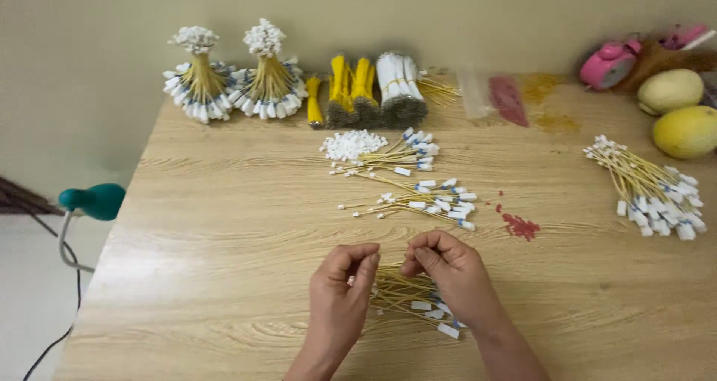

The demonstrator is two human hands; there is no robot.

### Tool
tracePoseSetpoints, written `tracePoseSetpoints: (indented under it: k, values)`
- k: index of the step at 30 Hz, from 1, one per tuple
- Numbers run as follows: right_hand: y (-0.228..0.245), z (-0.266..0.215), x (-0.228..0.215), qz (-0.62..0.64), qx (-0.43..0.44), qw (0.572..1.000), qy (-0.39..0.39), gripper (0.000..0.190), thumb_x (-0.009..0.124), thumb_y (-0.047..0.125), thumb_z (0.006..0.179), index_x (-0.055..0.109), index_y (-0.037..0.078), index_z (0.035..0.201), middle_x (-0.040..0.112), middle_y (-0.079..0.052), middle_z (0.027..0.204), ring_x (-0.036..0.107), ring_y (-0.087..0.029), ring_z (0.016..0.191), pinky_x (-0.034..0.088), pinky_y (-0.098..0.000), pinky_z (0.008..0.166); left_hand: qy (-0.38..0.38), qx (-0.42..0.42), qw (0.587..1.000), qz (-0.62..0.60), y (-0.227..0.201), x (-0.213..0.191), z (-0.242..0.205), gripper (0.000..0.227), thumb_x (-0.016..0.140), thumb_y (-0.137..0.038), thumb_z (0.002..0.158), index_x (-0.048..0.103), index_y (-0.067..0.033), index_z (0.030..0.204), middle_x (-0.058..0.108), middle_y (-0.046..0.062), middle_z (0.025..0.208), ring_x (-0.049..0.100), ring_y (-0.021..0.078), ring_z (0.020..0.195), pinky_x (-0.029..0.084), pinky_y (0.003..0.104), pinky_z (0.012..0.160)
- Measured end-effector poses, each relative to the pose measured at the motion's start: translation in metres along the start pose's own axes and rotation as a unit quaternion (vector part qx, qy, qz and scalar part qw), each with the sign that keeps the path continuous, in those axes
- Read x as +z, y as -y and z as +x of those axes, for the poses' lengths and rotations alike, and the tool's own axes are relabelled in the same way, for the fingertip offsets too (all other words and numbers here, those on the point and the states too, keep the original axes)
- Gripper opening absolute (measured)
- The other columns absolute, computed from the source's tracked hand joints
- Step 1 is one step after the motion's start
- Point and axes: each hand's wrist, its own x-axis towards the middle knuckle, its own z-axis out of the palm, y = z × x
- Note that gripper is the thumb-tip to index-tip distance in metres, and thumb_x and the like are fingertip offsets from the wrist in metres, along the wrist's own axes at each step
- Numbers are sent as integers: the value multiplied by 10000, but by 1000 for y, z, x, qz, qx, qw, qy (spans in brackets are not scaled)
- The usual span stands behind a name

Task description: Assembling small electronic components by attaching red parts to wire and connector assemblies.

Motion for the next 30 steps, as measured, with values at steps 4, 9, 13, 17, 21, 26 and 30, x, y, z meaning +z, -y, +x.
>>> tracePoseSetpoints:
  k: [4, 9, 13, 17, 21, 26, 30]
  values:
    - [2, -2, 17, -42, -5, 999, 1, 155, 592, 86, 994, 693, 11, 1085, 714, -51, 912, 701, -140, 842, 599, -297, 785, -6, 67, 995, 72, 2, -3, 2, 149, 729, -73, 916, 778, -21, 1047, 688, 0, 854, 616, 54, 721, 532, 209, 644]
    - [17, -6, 35, -223, -140, 964, -31, 124, 637, 101, 1013, 706, 17, 1074, 635, -18, 952, 613, -89, 850, 533, -242, 751, 28, -123, 982, -140, 19, -4, 4, 204, 702, -94, 945, 770, 5, 1110, 731, 31, 859, 643, 81, 770, 532, 238, 683]
    - [12, -6, 34, -127, -26, 992, -8, 167, 633, 82, 990, 705, 27, 1131, 648, -12, 861, 581, -75, 765, 518, -239, 680, 30, -160, 966, -201, 20, -6, 5, 219, 696, -88, 939, 758, 14, 1122, 756, 56, 890, 695, 113, 823, 581, 260, 766]
    - [5, -2, 29, -43, 16, 999, 11, 165, 634, 52, 957, 689, 6, 1105, 683, -38, 854, 640, -95, 752, 566, -264, 675, 27, -161, 966, -202, 24, -7, 6, 219, 694, -80, 939, 762, 19, 1122, 757, 66, 897, 688, 121, 832, 579, 274, 780]
    - [4, 0, 24, 22, 39, 999, 13, 146, 632, 42, 952, 681, -20, 1074, 705, -75, 849, 671, -133, 754, 593, -295, 690, 27, -136, 970, -200, 30, -6, 5, 207, 695, -71, 948, 766, 27, 1115, 748, 66, 887, 671, 123, 821, 564, 273, 762]
    - [-3, 2, 20, 64, 19, 997, 29, 137, 642, 15, 952, 678, -28, 1076, 704, -85, 859, 671, -146, 762, 591, -301, 709, 27, -149, 968, -198, 25, -4, 4, 211, 687, -70, 945, 764, 14, 1124, 750, 60, 892, 674, 119, 829, 563, 272, 774]
    - [-3, 1, 23, 27, 20, 999, 11, 157, 642, 2, 934, 686, -20, 1083, 705, -77, 894, 682, -131, 798, 604, -302, 724, 31, -135, 970, -198, 31, -5, 4, 222, 667, -73, 957, 768, 8, 1138, 746, 60, 893, 672, 121, 835, 561, 275, 784]
